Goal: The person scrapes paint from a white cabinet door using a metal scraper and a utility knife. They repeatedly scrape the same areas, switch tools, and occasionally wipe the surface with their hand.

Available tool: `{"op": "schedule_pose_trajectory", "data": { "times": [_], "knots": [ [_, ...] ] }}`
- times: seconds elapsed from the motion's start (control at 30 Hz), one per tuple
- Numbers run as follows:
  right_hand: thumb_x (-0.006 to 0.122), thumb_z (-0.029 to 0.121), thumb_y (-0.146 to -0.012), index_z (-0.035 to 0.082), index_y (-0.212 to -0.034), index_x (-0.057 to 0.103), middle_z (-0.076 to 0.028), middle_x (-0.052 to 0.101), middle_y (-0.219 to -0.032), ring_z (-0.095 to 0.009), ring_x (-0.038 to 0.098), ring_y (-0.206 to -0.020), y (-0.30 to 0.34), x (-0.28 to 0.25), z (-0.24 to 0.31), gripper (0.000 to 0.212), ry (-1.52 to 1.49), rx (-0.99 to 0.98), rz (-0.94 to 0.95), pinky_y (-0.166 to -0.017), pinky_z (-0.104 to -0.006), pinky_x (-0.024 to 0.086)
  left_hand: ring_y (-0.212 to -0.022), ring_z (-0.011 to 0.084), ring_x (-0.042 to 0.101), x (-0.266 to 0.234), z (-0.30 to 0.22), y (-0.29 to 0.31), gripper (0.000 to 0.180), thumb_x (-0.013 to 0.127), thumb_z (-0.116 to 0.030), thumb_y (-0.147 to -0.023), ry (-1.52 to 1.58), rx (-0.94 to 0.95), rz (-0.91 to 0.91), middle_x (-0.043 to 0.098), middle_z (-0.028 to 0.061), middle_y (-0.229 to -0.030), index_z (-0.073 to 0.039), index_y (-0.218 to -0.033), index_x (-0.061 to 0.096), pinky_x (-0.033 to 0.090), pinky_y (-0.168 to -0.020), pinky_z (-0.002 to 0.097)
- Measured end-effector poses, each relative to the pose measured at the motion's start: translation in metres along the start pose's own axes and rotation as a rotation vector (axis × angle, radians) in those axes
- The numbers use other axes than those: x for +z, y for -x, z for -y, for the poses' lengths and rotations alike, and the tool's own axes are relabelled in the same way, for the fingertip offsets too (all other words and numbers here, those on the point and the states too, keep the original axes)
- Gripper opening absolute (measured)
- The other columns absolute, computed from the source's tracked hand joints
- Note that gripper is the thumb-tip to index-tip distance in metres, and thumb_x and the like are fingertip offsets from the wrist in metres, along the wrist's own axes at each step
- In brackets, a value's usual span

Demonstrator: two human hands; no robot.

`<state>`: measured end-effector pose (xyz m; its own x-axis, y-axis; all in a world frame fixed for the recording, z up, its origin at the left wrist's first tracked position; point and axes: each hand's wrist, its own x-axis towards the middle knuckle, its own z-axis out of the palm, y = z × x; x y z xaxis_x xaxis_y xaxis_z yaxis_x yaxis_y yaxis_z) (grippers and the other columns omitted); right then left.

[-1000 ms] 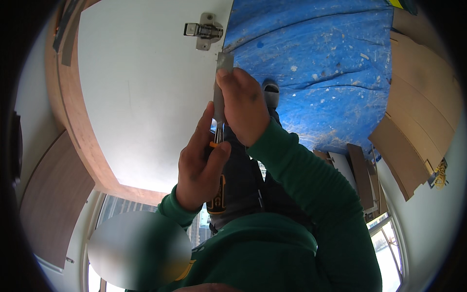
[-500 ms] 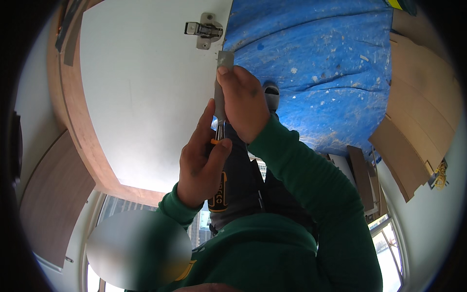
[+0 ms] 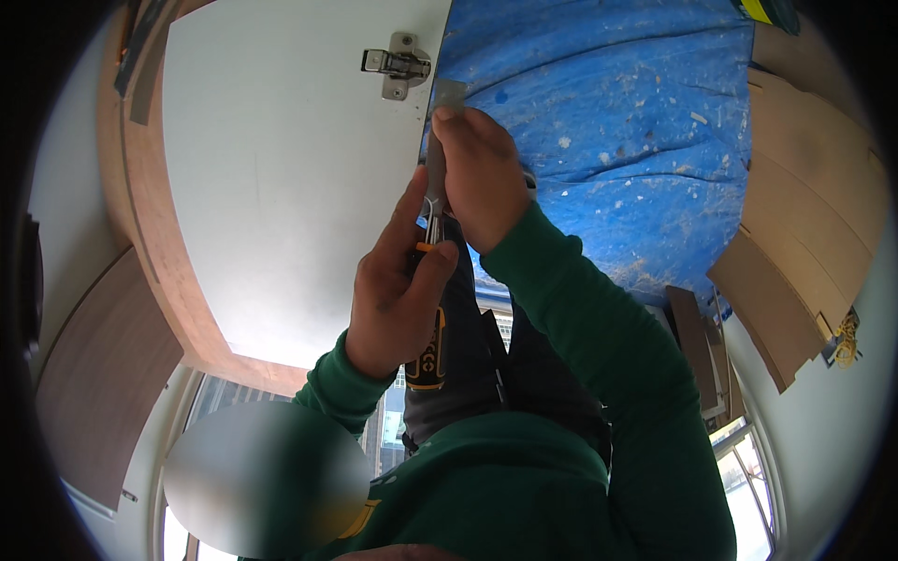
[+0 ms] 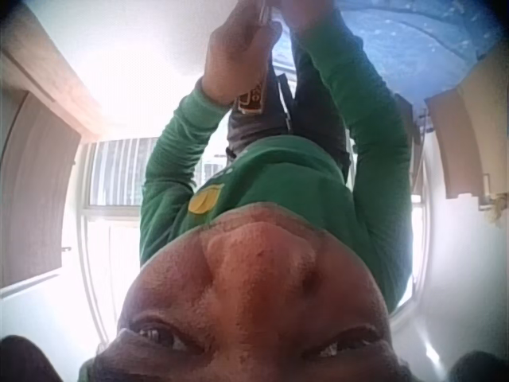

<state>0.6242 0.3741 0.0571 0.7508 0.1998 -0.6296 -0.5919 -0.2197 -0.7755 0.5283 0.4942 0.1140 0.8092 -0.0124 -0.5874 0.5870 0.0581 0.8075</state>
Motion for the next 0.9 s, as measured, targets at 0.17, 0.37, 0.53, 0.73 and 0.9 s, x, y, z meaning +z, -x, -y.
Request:
{"op": "schedule_pose_trajectory", "data": {
  "times": [0.17, 0.37, 0.53, 0.73, 0.9],
  "knots": [
    [0.04, 0.043, -0.112, 0.008, -0.105, 0.058, -0.007, 0.06, -0.086, -0.017, 0.06, -0.075, 0.031, -0.023, -0.036, 0.04, -0.556, 0.23, 0.089, -0.067, -0.0329, 0.052, -0.076, 0.0144, 0.068, 0.021, 0.019, 0.014, 0.07, 0.062, -0.008, -0.099, -0.131, 0.062, 0.048, 0.071, 0.0144, -0.091, 0.001, -0.161, 0.031, 0.052, -0.069, 0.029],
    [0.042, 0.051, -0.111, 0.01, -0.102, 0.059, -0.007, 0.061, -0.077, -0.028, 0.068, -0.077, 0.056, -0.029, -0.018, 0.045, -0.803, 0.597, -0.088, -0.067, -0.0395, 0.053, -0.087, 0.0332, 0.076, 0.03, -0.002, 0.011, 0.07, 0.066, -0.017, -0.098, -0.438, -0.077, 0.23, 0.073, 0.0219, -0.102, 0.0, -0.158, 0.036, 0.058, -0.077, 0.0378],
    [0.042, 0.049, -0.111, 0.009, -0.095, 0.055, -0.008, 0.056, -0.065, -0.03, 0.065, -0.066, 0.039, -0.093, -0.088, 0.045, -0.752, 0.477, -0.105, -0.063, -0.0429, 0.051, -0.086, 0.0347, 0.072, -0.019, 0.002, -0.023, 0.047, 0.068, -0.01, -0.094, -0.746, 0.555, -0.239, 0.072, 0.0226, -0.106, 0.002, -0.139, 0.061, 0.058, -0.077, 0.0411],
    [0.045, 0.052, -0.109, 0.01, -0.092, 0.055, -0.006, 0.052, -0.061, -0.027, 0.061, -0.056, 0.062, -0.147, -0.134, 0.046, -0.564, 0.569, -0.059, -0.057, -0.042, 0.05, -0.153, 0.0413, 0.032, -0.149, -0.002, -0.147, 0.071, 0.037, -0.054, -0.109, -1.256, 0.693, -0.618, 0.035, 0.0256, -0.164, -0.003, -0.158, 0.04, 0.024, -0.125, 0.0527],
    [0.048, 0.053, -0.108, 0.01, -0.089, 0.053, -0.004, 0.048, -0.058, -0.021, 0.055, -0.048, 0.086, -0.184, -0.154, 0.047, -0.405, 0.548, -0.148, -0.05, -0.0372, 0.049, -0.155, 0.0455, 0.027, -0.119, 0.008, -0.148, 0.073, 0.04, -0.052, -0.108, -1.394, 0.683, -0.555, 0.034, 0.0261, -0.165, 0.0, -0.159, 0.035, 0.016, -0.125, 0.0592]
  ]
}}
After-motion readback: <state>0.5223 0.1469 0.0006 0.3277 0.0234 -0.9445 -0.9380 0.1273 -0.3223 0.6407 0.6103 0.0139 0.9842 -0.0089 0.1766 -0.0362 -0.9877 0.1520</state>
